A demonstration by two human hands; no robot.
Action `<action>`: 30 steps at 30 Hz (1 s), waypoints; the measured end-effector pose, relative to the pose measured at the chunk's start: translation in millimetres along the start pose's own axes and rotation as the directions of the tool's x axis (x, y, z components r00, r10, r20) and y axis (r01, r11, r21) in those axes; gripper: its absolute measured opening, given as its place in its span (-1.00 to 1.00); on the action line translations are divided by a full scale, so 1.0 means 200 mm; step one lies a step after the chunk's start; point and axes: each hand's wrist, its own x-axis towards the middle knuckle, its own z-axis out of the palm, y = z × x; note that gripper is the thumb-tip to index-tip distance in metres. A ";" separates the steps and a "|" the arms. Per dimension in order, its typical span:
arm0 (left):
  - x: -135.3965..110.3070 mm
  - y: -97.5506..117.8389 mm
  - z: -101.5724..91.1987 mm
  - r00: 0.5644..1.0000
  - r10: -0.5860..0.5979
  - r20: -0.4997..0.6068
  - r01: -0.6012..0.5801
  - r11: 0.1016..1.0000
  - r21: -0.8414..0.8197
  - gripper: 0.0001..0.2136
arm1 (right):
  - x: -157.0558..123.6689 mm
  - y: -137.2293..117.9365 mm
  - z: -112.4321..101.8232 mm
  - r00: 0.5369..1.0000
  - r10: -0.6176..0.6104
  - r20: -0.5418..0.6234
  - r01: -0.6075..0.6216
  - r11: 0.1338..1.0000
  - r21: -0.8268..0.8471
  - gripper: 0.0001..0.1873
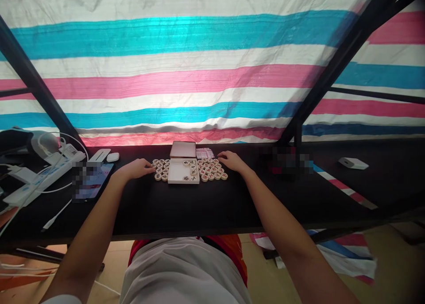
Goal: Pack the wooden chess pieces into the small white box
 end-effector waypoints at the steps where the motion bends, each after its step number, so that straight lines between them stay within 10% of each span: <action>1: 0.00 0.00 0.00 1.000 0.002 -0.005 -0.002 1.000 -0.005 -0.57 | 0.00 0.00 0.00 1.000 -0.003 0.000 0.003 1.000 0.000 -0.70; 9: -0.02 0.10 0.00 0.978 0.083 -0.191 -0.069 0.994 0.079 -0.59 | 0.00 -0.01 0.00 1.000 -0.004 -0.006 0.004 1.000 0.002 -0.71; 17: -0.03 0.40 0.25 0.738 0.631 -0.239 -0.580 0.774 0.254 -0.59 | 0.00 0.00 0.00 1.000 -0.014 -0.015 0.014 1.000 -0.009 -0.71; 30: 0.02 0.41 0.33 0.748 0.650 -0.135 -0.605 0.751 0.265 -0.73 | 0.01 0.02 0.01 1.000 -0.019 -0.015 0.018 1.000 -0.010 -0.71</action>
